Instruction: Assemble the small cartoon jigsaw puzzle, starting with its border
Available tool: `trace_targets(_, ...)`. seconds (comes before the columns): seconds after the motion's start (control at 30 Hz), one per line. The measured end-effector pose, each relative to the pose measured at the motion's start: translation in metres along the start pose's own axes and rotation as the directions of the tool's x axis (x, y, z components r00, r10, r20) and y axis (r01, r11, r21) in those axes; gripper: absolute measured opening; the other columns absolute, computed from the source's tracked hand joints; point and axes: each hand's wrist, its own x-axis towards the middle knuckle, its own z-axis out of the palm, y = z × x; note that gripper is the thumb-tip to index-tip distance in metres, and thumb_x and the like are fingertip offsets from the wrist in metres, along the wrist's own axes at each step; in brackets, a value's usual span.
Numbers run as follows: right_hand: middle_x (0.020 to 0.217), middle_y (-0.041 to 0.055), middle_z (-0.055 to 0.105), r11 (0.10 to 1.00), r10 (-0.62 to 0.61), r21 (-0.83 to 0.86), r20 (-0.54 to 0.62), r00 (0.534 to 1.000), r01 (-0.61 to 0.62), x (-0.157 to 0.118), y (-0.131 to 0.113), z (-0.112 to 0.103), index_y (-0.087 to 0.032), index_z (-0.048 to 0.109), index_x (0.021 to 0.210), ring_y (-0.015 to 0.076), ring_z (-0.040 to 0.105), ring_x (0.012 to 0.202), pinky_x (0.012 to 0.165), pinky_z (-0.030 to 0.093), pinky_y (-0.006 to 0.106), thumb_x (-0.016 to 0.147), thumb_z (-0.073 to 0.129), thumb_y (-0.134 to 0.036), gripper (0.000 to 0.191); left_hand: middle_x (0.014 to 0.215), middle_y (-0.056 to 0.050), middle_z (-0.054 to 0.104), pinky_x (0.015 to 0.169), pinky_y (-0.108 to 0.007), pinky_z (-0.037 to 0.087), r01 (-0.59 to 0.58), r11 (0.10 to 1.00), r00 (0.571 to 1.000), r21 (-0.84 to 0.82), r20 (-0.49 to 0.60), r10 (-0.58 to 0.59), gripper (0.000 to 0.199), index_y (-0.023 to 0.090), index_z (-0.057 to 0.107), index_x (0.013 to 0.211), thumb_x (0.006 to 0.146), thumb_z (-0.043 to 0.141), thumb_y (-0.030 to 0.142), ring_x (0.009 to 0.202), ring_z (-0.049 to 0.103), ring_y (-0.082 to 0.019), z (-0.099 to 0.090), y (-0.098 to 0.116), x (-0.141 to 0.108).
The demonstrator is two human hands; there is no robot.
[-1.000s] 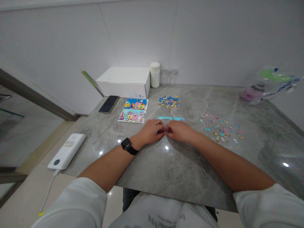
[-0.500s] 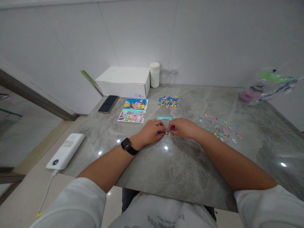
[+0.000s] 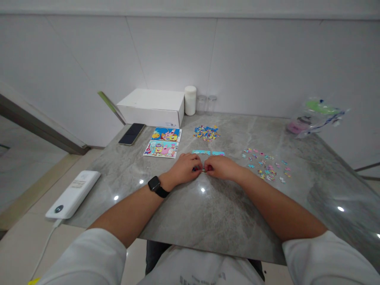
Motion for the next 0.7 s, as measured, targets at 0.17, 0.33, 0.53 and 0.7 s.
trace_targets(0.17,0.101,0.0037,0.080,0.999,-0.016,0.039,-0.025,1.000,0.017,-0.005,0.000,-0.010,-0.023,0.080,0.099,0.0196,0.070,0.092,0.081,0.046,0.028,0.088,0.071,-0.021,0.015,0.113,-0.005,0.074,0.096,-0.042,0.046,0.001,1.000,1.000,-0.001,0.006,-0.001,0.009,0.025,0.079,0.095,0.092,0.072,0.028,0.108,0.067,-0.025,-0.001,0.001,0.000)
trace_targets(0.33,0.097,0.0043,0.078,0.995,0.024,0.105,-0.220,0.975,-0.001,-0.027,0.006,-0.051,-0.021,0.079,0.097,0.0169,0.067,0.084,0.080,0.045,0.027,0.094,0.066,-0.023,0.013,0.111,-0.006,0.074,0.093,-0.042,0.047,-0.035,0.999,0.999,0.001,-0.016,0.035,0.013,0.025,0.081,0.096,0.092,0.069,0.028,0.104,0.068,-0.024,0.000,-0.001,0.000)
trace_targets(0.53,0.091,0.0054,0.075,0.982,0.187,0.127,-0.483,0.855,-0.143,-0.076,0.029,-0.078,-0.020,0.077,0.094,0.0173,0.063,0.078,0.077,0.045,0.029,0.095,0.062,-0.029,0.017,0.110,-0.008,0.073,0.094,-0.041,0.049,-0.035,0.999,0.966,-0.034,-0.258,0.025,0.015,0.022,0.077,0.098,0.097,0.063,0.026,0.105,0.067,-0.024,-0.006,0.001,0.001)
trace_targets(0.7,0.090,0.0062,0.076,0.932,0.357,0.258,-0.548,0.756,-0.253,-0.118,0.053,-0.063,-0.021,0.076,0.094,0.0180,0.064,0.076,0.074,0.048,0.030,0.095,0.059,-0.035,0.022,0.105,-0.007,0.073,0.094,-0.040,0.050,-0.042,0.997,0.944,-0.067,-0.330,0.018,0.017,0.022,0.074,0.101,0.102,0.057,0.026,0.102,0.067,-0.022,-0.006,0.004,0.002)
